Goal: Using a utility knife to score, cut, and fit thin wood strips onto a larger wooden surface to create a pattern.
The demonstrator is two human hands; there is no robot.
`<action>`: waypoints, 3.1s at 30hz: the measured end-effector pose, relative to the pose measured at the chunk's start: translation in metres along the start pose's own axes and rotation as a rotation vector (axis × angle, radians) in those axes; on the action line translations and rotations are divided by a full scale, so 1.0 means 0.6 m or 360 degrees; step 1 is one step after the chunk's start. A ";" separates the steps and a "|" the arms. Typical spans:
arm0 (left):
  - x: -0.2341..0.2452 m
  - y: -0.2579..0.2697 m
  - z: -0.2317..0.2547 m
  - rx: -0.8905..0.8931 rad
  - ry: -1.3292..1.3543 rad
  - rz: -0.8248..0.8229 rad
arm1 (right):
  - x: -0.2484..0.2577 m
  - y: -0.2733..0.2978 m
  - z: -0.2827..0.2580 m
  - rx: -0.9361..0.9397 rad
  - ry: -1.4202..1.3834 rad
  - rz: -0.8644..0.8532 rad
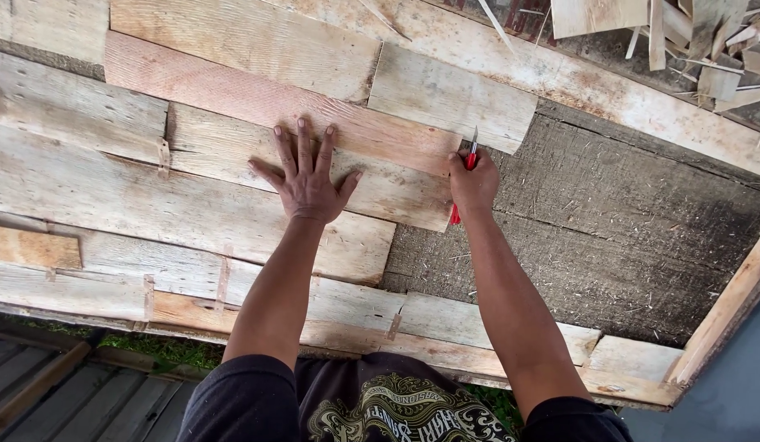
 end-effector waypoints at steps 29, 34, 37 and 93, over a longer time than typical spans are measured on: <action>-0.019 -0.017 -0.074 -0.0187 0.0199 0.0328 | -0.162 0.033 -0.174 0.1901 0.1057 -0.0945; -0.009 -0.025 -0.084 -0.0197 0.0166 0.0368 | -0.161 0.031 -0.163 0.1939 0.1109 -0.0904; 0.014 -0.026 -0.079 -0.0062 0.0245 0.0095 | -0.162 0.031 -0.163 0.2025 0.1181 -0.0842; 0.037 -0.026 -0.066 0.0044 0.0382 0.0041 | -0.260 0.068 -0.245 0.2023 0.1493 -0.1418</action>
Point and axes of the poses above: each hand's wrist, its own y-axis away from the middle knuckle, its own x-axis out of the back of the hand, z = x × y, the point moved 4 cm from there along -y, towards the middle knuckle, and after that the axes turned 1 degree about -y, right-handed, at the moved point
